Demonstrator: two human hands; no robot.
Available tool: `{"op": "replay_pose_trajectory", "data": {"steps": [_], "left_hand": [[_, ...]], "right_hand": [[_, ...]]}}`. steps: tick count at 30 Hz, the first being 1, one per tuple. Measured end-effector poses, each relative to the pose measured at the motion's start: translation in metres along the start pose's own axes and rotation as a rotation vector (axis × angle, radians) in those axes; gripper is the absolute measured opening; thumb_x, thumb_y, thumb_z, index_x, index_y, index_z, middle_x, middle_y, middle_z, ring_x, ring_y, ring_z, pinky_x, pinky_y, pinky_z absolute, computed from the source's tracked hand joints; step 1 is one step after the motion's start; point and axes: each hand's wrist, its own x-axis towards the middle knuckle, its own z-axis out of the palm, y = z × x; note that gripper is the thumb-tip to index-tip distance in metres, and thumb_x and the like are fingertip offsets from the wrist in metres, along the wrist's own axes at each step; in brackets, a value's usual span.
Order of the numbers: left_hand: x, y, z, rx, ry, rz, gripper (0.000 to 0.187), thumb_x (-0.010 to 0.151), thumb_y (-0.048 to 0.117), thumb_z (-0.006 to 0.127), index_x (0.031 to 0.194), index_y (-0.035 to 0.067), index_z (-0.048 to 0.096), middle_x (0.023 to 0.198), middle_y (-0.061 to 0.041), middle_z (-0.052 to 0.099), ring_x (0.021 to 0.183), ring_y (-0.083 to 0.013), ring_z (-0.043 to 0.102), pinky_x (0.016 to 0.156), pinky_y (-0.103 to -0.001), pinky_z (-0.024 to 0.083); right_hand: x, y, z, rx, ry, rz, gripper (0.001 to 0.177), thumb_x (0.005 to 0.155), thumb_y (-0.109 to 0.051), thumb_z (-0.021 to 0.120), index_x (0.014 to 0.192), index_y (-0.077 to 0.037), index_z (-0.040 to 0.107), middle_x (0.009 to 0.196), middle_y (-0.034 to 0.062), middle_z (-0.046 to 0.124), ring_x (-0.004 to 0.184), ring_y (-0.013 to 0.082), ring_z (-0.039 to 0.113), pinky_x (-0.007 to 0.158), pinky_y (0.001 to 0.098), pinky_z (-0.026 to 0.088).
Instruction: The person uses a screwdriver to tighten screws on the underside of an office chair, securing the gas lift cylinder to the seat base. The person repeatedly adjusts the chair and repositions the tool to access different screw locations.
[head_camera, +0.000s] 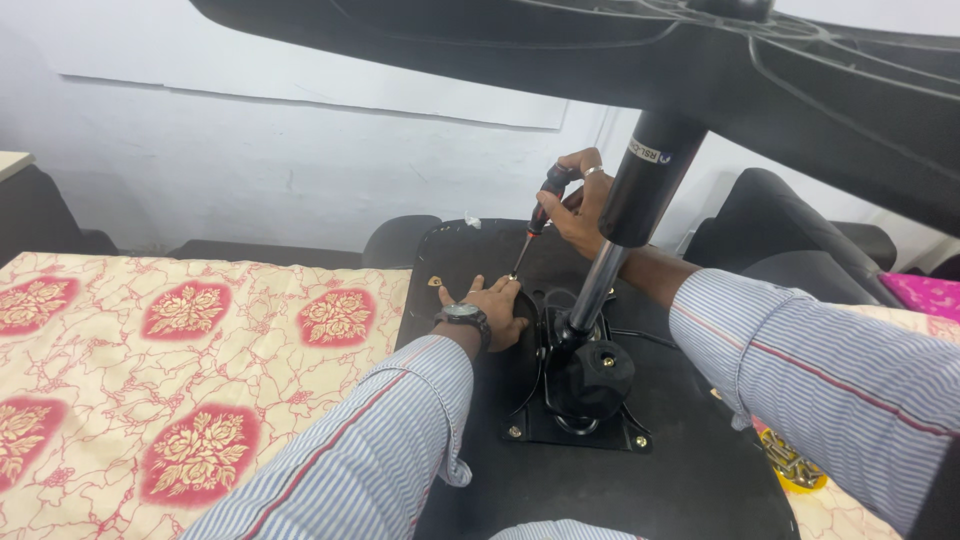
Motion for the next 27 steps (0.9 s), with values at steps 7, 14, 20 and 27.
{"op": "replay_pose_trajectory", "data": {"steps": [7,14,20,27], "left_hand": [[0.000,0.003,-0.001,-0.003,-0.012,-0.016,0.067,0.101,0.040,0.052,0.160,0.026,0.024,0.171,0.009,0.016,0.158,-0.0314,0.010,0.119,-0.078,0.006],[-0.002,0.001,0.001,-0.017,0.009,-0.008,0.067,0.100,0.040,0.053,0.159,0.025,0.025,0.171,0.009,0.015,0.158,-0.0316,0.010,0.119,-0.078,0.004],[-0.003,-0.008,0.013,-0.039,0.080,0.042,0.068,0.099,0.042,0.049,0.159,0.025,0.023,0.170,0.007,0.016,0.158,-0.0328,0.007,0.118,-0.077,-0.007],[0.003,-0.016,0.029,-0.064,0.200,0.100,0.068,0.098,0.044,0.047,0.158,0.023,0.023,0.168,0.004,0.019,0.156,-0.0347,0.009,0.115,-0.078,-0.009]], "right_hand": [[-0.006,0.009,-0.004,0.003,-0.021,0.016,0.034,0.101,-0.016,0.066,0.122,0.000,0.043,0.109,0.0162,0.066,0.093,0.0233,0.074,0.075,0.0336,0.063],[0.002,0.022,-0.003,0.046,0.012,0.000,0.039,0.098,-0.011,0.069,0.123,0.000,0.040,0.118,0.0215,0.060,0.113,0.0300,0.067,0.088,0.0380,0.062],[0.004,0.008,-0.011,0.188,-0.041,0.208,0.042,0.096,-0.015,0.070,0.124,-0.002,0.042,0.114,0.0190,0.067,0.108,0.0257,0.071,0.083,0.0346,0.063],[0.005,-0.016,-0.007,0.221,-0.077,0.275,0.048,0.099,-0.014,0.068,0.140,-0.004,0.046,0.117,0.0177,0.068,0.106,0.0217,0.071,0.084,0.0329,0.064]]}}
